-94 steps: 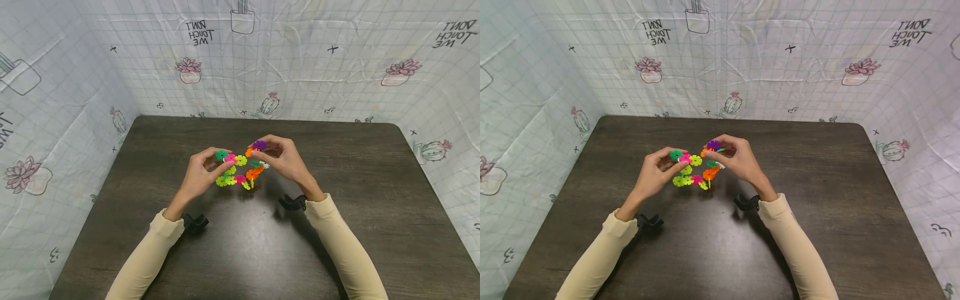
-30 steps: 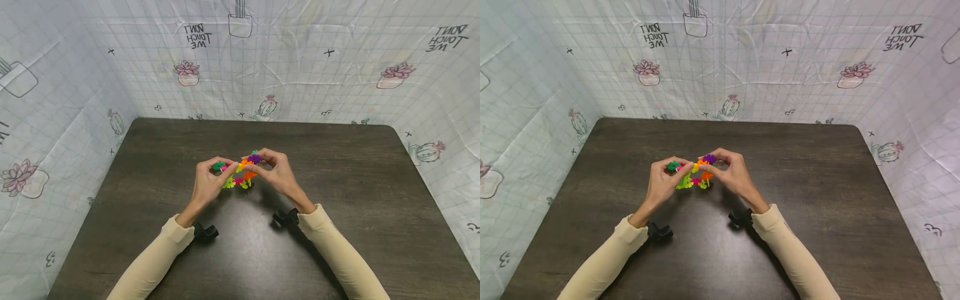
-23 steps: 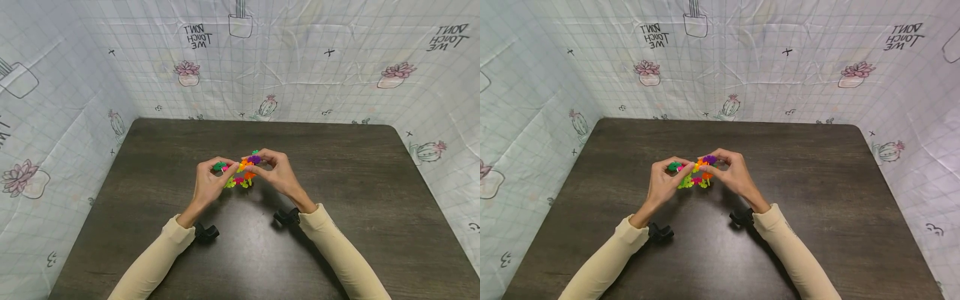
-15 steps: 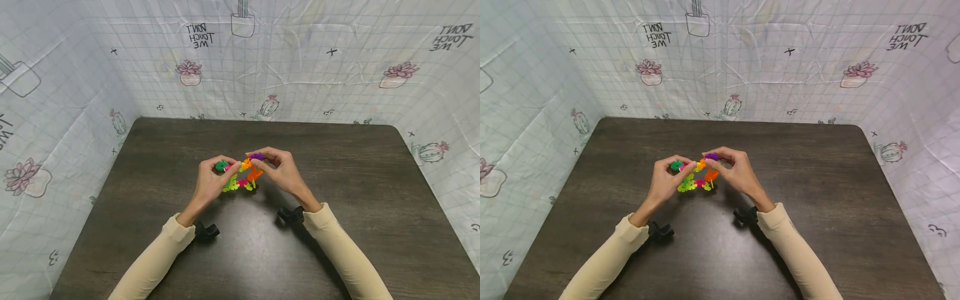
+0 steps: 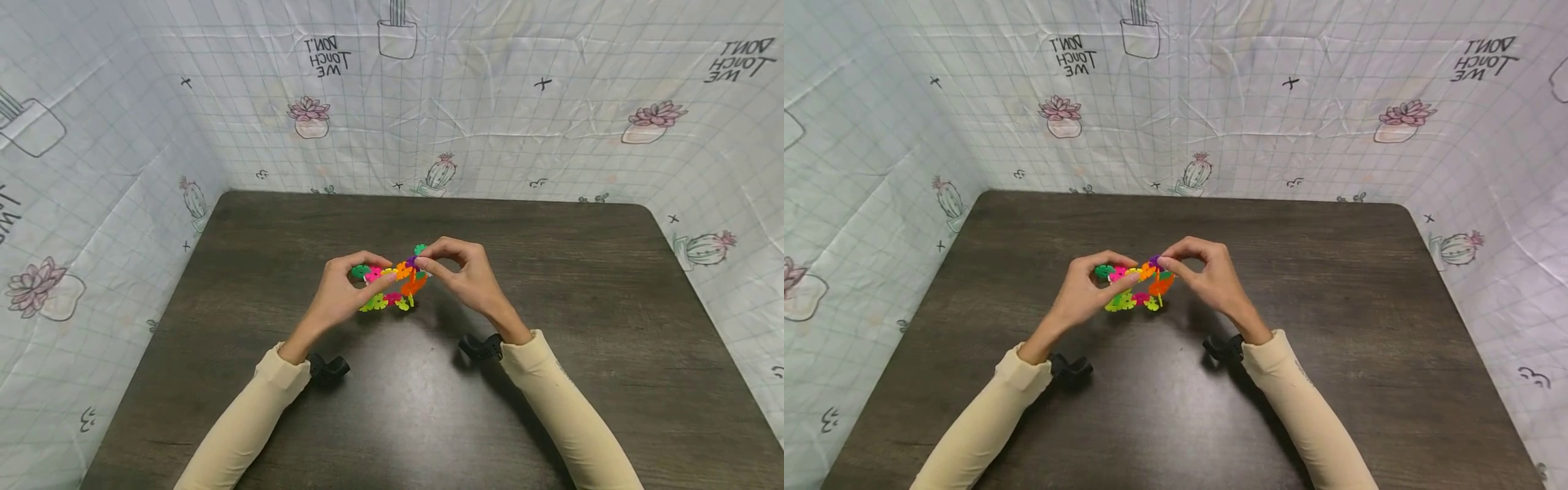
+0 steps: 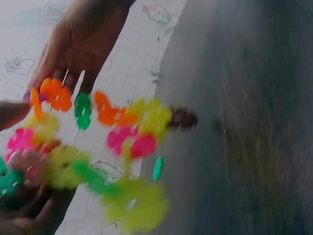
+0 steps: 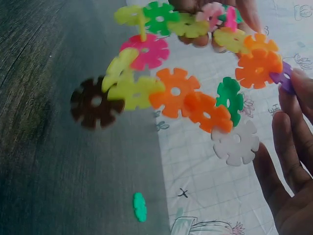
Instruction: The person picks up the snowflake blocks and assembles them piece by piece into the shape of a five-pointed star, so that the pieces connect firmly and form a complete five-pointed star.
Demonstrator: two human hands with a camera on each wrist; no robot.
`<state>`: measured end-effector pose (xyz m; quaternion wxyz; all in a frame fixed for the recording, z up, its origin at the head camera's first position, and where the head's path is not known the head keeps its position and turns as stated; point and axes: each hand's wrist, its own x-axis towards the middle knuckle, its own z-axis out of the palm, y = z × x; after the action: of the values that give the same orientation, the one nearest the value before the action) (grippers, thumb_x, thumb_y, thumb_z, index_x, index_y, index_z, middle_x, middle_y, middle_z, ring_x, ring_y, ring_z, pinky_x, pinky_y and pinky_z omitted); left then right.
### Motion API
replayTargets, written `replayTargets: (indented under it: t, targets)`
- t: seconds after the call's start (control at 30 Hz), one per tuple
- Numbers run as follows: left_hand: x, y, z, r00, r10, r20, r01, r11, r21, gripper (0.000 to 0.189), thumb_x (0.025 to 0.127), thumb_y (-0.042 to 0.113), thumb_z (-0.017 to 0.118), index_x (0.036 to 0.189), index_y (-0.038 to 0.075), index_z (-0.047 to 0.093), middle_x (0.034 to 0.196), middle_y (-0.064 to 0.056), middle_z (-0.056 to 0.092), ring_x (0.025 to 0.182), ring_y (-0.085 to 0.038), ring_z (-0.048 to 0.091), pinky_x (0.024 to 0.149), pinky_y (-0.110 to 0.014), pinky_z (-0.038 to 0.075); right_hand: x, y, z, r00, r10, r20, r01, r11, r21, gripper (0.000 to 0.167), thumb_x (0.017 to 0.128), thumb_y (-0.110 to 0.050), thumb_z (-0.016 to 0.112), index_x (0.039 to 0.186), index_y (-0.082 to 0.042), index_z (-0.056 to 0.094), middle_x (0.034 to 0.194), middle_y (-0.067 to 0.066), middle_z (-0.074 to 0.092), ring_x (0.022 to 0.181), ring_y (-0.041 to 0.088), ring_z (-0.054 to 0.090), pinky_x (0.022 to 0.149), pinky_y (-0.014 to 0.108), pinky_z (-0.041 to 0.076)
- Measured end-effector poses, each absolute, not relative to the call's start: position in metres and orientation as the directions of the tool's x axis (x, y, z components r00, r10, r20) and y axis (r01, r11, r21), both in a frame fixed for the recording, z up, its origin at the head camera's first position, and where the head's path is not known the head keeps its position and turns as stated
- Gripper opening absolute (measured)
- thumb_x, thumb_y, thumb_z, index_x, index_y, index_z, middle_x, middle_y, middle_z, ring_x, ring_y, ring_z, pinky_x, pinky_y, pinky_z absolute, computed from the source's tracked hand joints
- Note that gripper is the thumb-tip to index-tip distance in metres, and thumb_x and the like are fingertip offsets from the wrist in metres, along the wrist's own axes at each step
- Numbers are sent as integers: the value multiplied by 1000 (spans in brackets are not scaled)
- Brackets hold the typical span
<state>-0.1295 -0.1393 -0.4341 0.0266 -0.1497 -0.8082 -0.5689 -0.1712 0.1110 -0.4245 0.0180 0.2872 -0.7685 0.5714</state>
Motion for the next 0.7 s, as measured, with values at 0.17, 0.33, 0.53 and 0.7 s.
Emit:
replayTargets:
  t: [0.17,0.33,0.53,0.7]
  targets:
    - [-129,-141,-435,-927,326,183,297,345,890,27,91,35,83,116,26,77,112,9,78,103,-7,71,95,-35,60,-169,110,-423,-814,-458,357,-488,206,-848,8,93,-8,78,97,-14,80,95,2,75,91,10,70,94,25,59]
    - [-128,-137,-437,-912,357,201,329,346,878,34,89,29,85,121,19,76,113,3,78,101,-10,73,91,-35,62,-166,106,-424,-806,-467,364,-504,218,-836,9,92,-9,80,97,-17,81,93,0,76,87,10,68,90,24,59]
    - [-128,-135,-437,-912,347,219,346,364,865,32,89,28,85,117,16,77,110,0,79,98,-13,73,89,-35,62,-166,105,-426,-809,-463,362,-499,217,-839,7,93,-10,79,98,-15,81,94,1,76,89,11,69,90,23,59]
    - [-130,-136,-437,-920,326,219,341,384,858,32,88,29,86,115,15,77,109,0,79,97,-13,74,89,-35,62,-181,114,-432,-848,-424,318,-434,213,-875,13,102,-12,69,106,-3,77,103,13,76,94,22,73,92,28,61]
